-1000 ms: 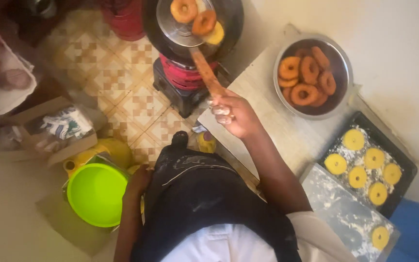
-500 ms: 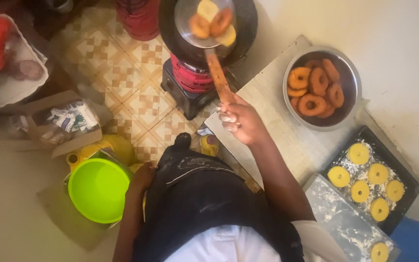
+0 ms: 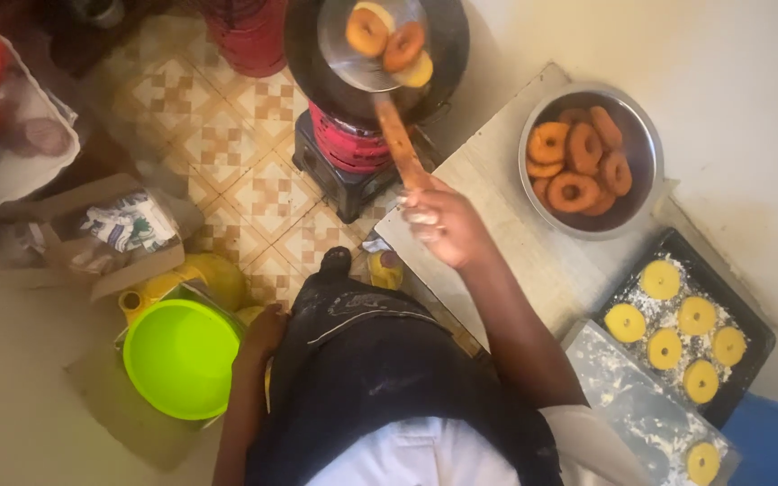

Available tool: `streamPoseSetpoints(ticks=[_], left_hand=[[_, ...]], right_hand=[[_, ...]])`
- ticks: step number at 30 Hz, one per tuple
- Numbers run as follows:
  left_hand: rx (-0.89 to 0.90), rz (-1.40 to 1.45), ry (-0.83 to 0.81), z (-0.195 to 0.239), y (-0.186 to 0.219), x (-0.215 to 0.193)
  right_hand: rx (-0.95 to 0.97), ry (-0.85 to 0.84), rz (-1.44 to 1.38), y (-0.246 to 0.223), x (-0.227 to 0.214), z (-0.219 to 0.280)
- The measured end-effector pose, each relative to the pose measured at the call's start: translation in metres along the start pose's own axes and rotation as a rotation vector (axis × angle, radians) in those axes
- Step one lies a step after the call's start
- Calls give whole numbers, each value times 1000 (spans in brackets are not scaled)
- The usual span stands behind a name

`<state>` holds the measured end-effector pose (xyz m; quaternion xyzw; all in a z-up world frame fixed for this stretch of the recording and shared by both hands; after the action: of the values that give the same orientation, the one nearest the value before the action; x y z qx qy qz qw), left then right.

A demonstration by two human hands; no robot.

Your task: Frying donut dough rings in a pan of oil and removing them once cooked.

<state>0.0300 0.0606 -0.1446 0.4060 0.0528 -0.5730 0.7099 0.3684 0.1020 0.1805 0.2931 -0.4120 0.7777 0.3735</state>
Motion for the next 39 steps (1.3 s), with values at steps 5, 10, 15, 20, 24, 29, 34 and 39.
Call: streamPoseSetpoints(ticks=[5, 10, 15, 20, 24, 29, 34, 39], left_hand=[[40, -16, 2, -3, 1, -4], [5, 11, 11, -27, -30, 14], [-15, -35, -41, 17, 30, -25], [51, -102, -37, -6, 3, -9], [33, -39, -48, 17, 37, -29], [31, -10, -49, 16, 34, -28], [56, -23, -24, -7, 0, -9], [92, -17, -46, 7, 32, -16]], right_hand=[[37, -21, -87, 1, 13, 7], [57, -35, -81, 0, 4, 6], [34, -18, -55, 3, -5, 6], [34, 2, -62, 1, 4, 10], [64, -39, -79, 5, -6, 7], [13, -10, -37, 11, -22, 1], [14, 41, -9, 8, -18, 18], [-3, 33, -58, 6, -22, 37]])
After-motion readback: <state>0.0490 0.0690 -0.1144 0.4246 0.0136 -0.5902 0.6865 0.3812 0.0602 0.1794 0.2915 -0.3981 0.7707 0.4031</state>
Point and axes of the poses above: each hand's wrist, its own z-axis away from the middle knuckle, its own x-axis out of the palm, y = z × x, the point moved 9 cm from there along -z, towards the middle knuckle, and after that the axes turned 9 degrees about x, right-handed, at the moved point
